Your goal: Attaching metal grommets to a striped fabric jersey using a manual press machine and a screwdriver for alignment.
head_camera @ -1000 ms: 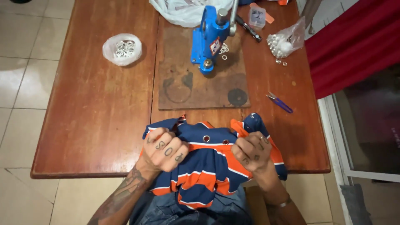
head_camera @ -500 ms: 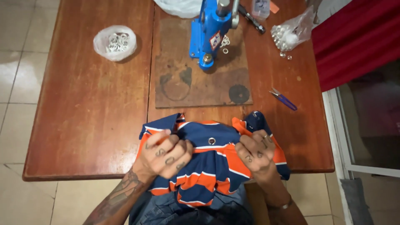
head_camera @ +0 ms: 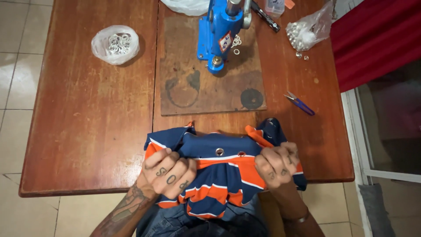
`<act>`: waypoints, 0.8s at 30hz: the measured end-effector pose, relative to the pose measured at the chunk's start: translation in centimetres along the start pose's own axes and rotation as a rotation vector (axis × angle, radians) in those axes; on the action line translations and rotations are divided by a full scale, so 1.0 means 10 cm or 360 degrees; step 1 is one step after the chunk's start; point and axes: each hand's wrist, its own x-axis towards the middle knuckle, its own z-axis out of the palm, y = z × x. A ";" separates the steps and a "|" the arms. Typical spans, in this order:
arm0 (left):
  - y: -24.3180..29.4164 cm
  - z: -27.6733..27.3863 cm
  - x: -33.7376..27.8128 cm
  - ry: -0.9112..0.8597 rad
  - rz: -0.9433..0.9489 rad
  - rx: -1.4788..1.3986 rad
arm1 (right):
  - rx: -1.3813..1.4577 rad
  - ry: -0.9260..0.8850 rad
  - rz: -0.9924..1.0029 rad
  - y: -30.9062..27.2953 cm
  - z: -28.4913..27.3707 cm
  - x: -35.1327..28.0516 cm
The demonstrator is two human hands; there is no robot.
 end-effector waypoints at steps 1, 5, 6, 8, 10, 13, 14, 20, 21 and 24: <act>0.01 0.01 -0.03 0.0015 0.0023 -0.0010 | -0.0029 -0.0036 -0.0078 0.15 0.32 0.08; 0.01 -0.01 0.00 -0.0014 0.0040 -0.0035 | -0.0155 -0.0059 -0.0219 0.25 0.41 0.16; 0.01 -0.04 0.01 -0.0018 0.0036 -0.0043 | -0.0155 -0.0050 -0.0222 0.29 0.53 0.22; -0.02 -0.05 0.04 -0.0081 0.0014 -0.0009 | -0.0017 -0.0201 0.0145 0.32 0.75 0.41; -0.03 0.02 -0.01 -0.0022 0.0018 0.0009 | -0.0004 -0.0241 0.0020 0.21 0.42 0.37; 0.01 0.03 -0.09 0.0005 -0.0002 0.0033 | 0.0090 -0.0265 -0.0088 0.24 0.42 0.36; 0.01 0.03 -0.10 -0.0015 -0.0009 0.0050 | 0.0168 -0.0270 -0.0074 0.28 0.50 0.39; 0.01 0.00 -0.06 -0.0019 -0.0010 0.0049 | 0.0221 -0.0040 -0.0079 0.29 0.68 0.19; 0.02 0.00 -0.08 -0.0017 -0.0007 0.0050 | 0.0221 -0.0043 -0.0080 0.18 0.33 -0.03; 0.05 -0.04 -0.08 -0.0057 0.0009 0.0034 | -0.2807 0.0062 -0.0809 0.10 0.04 -0.21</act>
